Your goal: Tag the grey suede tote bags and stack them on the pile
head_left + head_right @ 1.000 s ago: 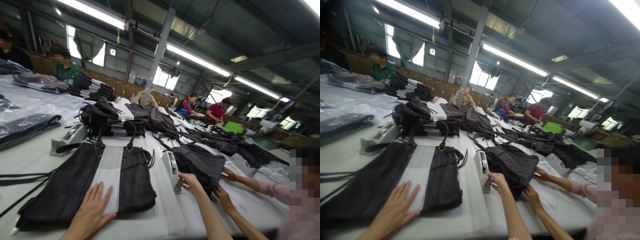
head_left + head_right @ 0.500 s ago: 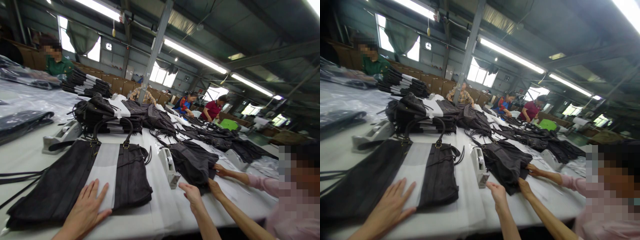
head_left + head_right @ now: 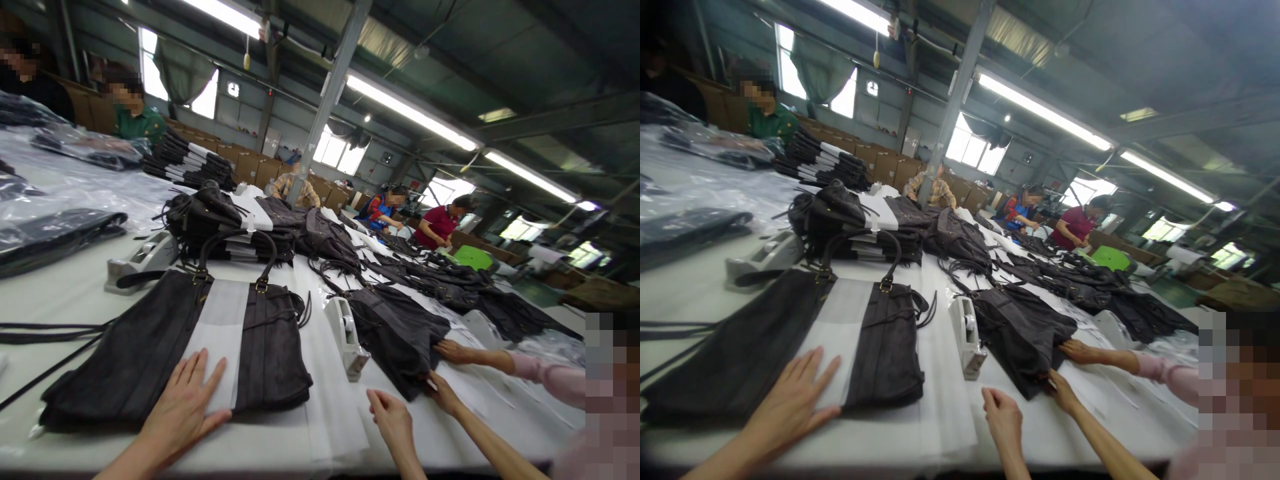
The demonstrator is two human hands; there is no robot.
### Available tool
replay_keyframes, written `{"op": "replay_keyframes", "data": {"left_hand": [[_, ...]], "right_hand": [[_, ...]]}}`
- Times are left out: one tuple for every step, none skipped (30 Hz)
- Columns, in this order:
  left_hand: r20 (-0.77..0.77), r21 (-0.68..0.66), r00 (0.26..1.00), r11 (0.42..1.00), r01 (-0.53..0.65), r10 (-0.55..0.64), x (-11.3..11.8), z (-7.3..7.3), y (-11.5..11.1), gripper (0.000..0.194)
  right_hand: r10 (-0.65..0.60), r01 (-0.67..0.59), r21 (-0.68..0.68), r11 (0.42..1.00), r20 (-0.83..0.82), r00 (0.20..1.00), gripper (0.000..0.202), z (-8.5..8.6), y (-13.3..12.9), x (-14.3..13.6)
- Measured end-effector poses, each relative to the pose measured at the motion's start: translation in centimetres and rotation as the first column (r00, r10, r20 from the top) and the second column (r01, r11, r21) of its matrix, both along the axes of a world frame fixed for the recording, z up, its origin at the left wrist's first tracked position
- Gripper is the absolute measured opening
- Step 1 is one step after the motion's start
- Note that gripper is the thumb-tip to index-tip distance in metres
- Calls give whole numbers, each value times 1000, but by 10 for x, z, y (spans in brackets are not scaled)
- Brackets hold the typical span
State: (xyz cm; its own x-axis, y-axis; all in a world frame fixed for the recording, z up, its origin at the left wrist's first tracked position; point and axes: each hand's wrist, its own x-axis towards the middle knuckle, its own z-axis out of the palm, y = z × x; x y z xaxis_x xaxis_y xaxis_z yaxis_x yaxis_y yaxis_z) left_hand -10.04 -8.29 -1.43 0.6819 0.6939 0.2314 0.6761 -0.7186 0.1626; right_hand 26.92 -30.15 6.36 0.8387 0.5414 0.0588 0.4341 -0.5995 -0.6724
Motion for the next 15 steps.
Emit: {"op": "replay_keyframes", "data": {"left_hand": [[4,-8,1000,1000,6,-6,-1,2,0,82],[6,-16,1000,1000,8,-8,-1,4,0,82],[5,-24,1000,1000,9,-9,-1,6,0,83],[0,-34,1000,999,10,-10,-2,9,0,83],[-5,-46,1000,999,9,-9,-2,11,0,84],[-9,-61,1000,998,8,-8,-2,14,0,85],[-11,-79,1000,997,7,-8,-2,16,1,86],[-9,-99,1000,995,8,-8,-3,17,1,87],[-4,-120,1000,993,8,-8,-3,18,2,88],[2,-140,1000,990,6,-6,-3,19,3,88],[9,-159,1000,987,5,-4,-3,19,4,89],[14,-177,1000,984,4,-2,-3,19,5,90],[17,-194,1000,981,3,0,-3,20,6,91],[21,-209,1000,978,3,1,-3,19,7,92],[26,-225,1000,974,6,0,-3,19,8,93]], "right_hand": [[110,-108,-23,994,88,990,41,13,4,-9],[235,-229,-55,972,172,957,42,27,12,-20],[352,-342,-85,936,230,907,42,42,23,-31],[455,-444,-104,890,256,853,41,57,38,-44],[551,-540,-118,833,259,793,40,72,56,-57],[647,-636,-131,760,243,723,37,85,76,-70],[734,-722,-146,676,221,643,35,97,96,-84],[810,-795,-165,583,195,553,32,107,117,-97],[875,-857,-188,481,166,454,30,114,139,-110],[927,-905,-210,371,136,349,27,120,160,-123],[966,-939,-230,256,100,239,26,124,182,-135],[990,-958,-250,140,59,130,24,126,203,-147],[999,-962,-271,33,14,30,21,126,223,-158],[998,-951,-303,-57,-31,-50,19,124,243,-168],[992,-926,-355,-125,-75,-105,16,121,263,-177]]}}
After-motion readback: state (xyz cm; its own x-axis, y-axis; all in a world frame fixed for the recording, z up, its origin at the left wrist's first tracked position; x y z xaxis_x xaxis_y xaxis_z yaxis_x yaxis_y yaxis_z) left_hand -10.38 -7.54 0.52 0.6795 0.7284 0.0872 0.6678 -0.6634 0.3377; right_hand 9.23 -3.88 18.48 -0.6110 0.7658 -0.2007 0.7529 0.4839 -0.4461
